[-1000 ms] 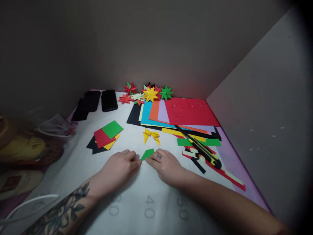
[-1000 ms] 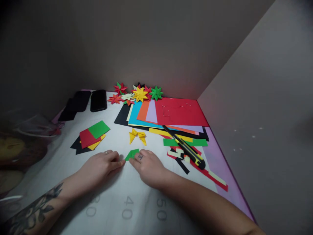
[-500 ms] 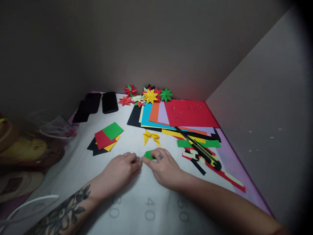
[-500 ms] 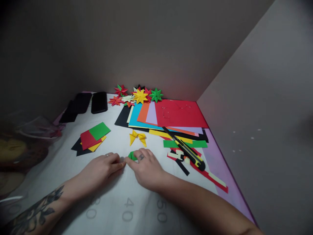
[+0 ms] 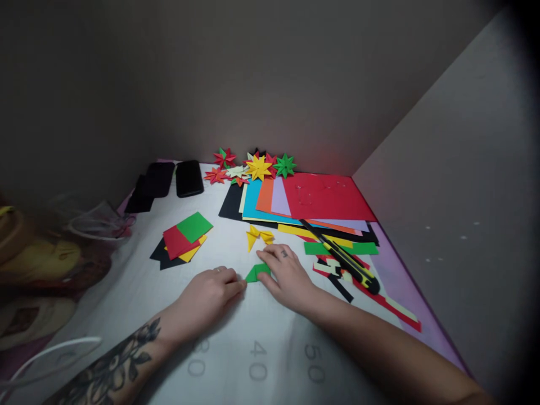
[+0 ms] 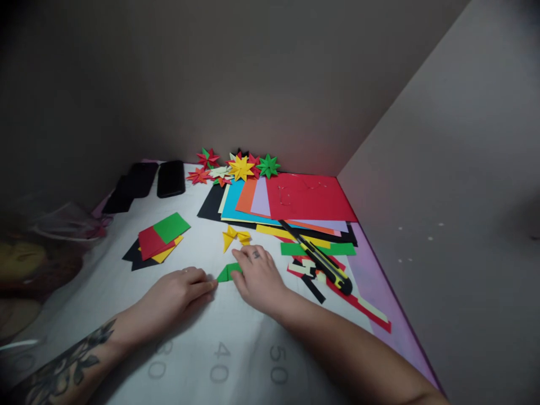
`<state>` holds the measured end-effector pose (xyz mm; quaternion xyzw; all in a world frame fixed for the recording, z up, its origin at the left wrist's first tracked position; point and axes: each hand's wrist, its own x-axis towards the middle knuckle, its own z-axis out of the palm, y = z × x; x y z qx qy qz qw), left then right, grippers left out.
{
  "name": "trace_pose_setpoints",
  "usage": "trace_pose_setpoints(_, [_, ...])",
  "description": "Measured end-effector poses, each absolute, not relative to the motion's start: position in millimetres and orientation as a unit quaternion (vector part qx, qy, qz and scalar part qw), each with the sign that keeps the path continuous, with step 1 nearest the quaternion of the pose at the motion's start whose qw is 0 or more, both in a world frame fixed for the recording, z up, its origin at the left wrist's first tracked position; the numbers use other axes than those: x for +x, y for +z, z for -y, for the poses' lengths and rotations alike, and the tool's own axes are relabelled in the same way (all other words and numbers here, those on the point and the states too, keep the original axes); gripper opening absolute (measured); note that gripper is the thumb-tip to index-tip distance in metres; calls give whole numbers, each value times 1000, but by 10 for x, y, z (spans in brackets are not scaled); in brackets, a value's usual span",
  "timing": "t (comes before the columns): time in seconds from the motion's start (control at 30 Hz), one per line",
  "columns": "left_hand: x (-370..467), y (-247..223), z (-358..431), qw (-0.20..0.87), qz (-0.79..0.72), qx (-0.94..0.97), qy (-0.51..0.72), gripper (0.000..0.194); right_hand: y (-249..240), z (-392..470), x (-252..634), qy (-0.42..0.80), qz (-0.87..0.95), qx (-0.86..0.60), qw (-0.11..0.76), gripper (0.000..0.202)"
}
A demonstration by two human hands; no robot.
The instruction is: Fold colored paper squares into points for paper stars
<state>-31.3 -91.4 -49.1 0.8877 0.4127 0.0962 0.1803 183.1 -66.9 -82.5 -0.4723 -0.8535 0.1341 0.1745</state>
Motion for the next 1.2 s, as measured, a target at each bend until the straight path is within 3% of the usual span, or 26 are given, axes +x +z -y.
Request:
trace_pose_setpoints(0.13, [-300,-533,927,164,-420,889,76,26,-829,658,1831,170,858,-441,204,31])
trace_pose_setpoints(0.3, [-309,-586,921,258,-482,821,166,20,-871,670,1859,148,868,-381,281,10])
trace_pose_setpoints(0.5, [-252,-504,942,384,-483,760,205,22,-844,697,1887,85,881,-335,323,17])
trace_pose_setpoints(0.73, [-158,-562,962,512,-498,643,275,12,-787,705,1871,108,871,-294,379,15])
trace_pose_setpoints(1.07, [-159,-621,862,666,-477,482,310,26,-825,714,1869,67,887,-280,361,21])
trace_pose_setpoints(1.2, [-153,-576,841,673,-504,433,326,26,-780,743,1845,4,895,-281,345,26])
